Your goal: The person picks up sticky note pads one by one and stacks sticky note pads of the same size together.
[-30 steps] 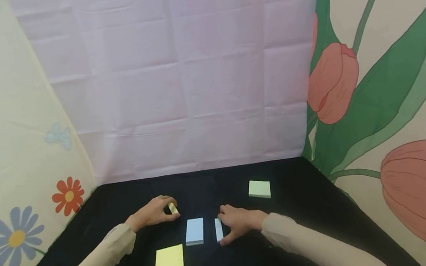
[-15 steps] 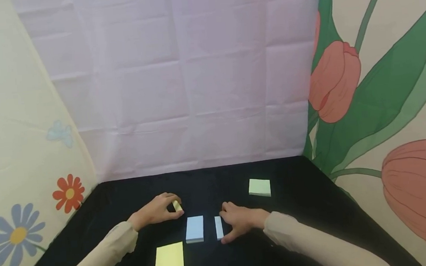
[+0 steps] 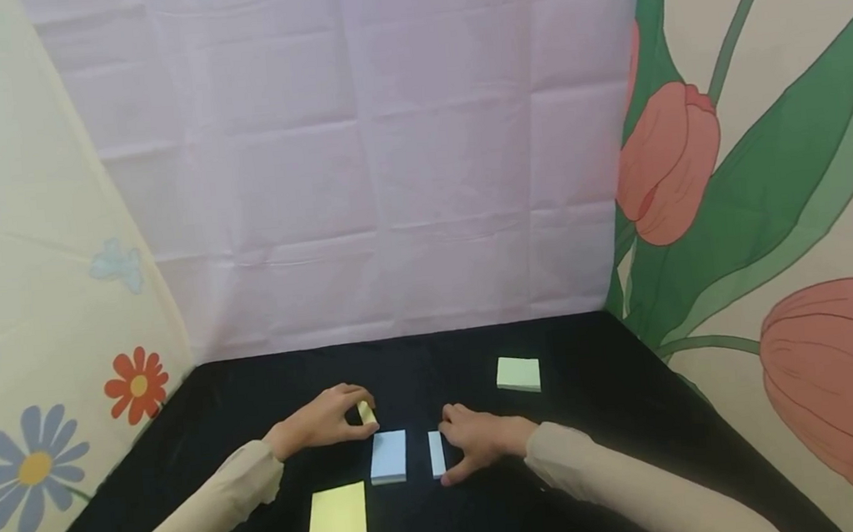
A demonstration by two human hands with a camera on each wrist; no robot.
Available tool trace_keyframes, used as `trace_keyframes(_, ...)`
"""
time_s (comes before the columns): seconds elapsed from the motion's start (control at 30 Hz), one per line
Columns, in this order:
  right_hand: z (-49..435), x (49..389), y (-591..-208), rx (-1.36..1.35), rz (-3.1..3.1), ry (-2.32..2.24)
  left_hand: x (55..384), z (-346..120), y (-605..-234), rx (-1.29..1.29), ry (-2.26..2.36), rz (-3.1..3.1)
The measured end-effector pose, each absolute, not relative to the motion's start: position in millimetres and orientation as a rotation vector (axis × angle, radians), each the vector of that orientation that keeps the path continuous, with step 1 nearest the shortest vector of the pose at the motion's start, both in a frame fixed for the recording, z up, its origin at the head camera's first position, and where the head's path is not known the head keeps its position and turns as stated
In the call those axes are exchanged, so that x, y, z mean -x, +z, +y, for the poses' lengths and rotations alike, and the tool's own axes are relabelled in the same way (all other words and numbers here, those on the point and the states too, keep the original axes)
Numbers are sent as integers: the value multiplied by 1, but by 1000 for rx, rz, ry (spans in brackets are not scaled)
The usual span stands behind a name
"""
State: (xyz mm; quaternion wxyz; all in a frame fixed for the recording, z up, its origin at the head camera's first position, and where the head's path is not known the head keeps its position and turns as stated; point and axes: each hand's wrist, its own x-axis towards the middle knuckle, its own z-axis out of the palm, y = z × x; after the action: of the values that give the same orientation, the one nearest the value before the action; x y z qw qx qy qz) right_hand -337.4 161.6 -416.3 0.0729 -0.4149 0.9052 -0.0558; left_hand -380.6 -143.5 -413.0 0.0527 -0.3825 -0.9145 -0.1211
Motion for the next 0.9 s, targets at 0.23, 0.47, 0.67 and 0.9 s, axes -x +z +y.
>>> trace_keyframes(0.23, 163, 339, -418, 1232, 2710, -176, 379, -137, -409, 1213, -367, -2747)
trace_keyframes(0.47, 161, 342, -421, 1224, 2726, -165, 378, -133, -410, 1222, -356, -2759)
trace_keyframes(0.67, 160, 342, -421, 1218, 2735, -154, 374, -124, -406, 1243, -342, -2752)
trace_keyframes(0.9, 161, 345, -422, 1208, 2725, -157, 368, -110, -403, 1262, -329, -2786)
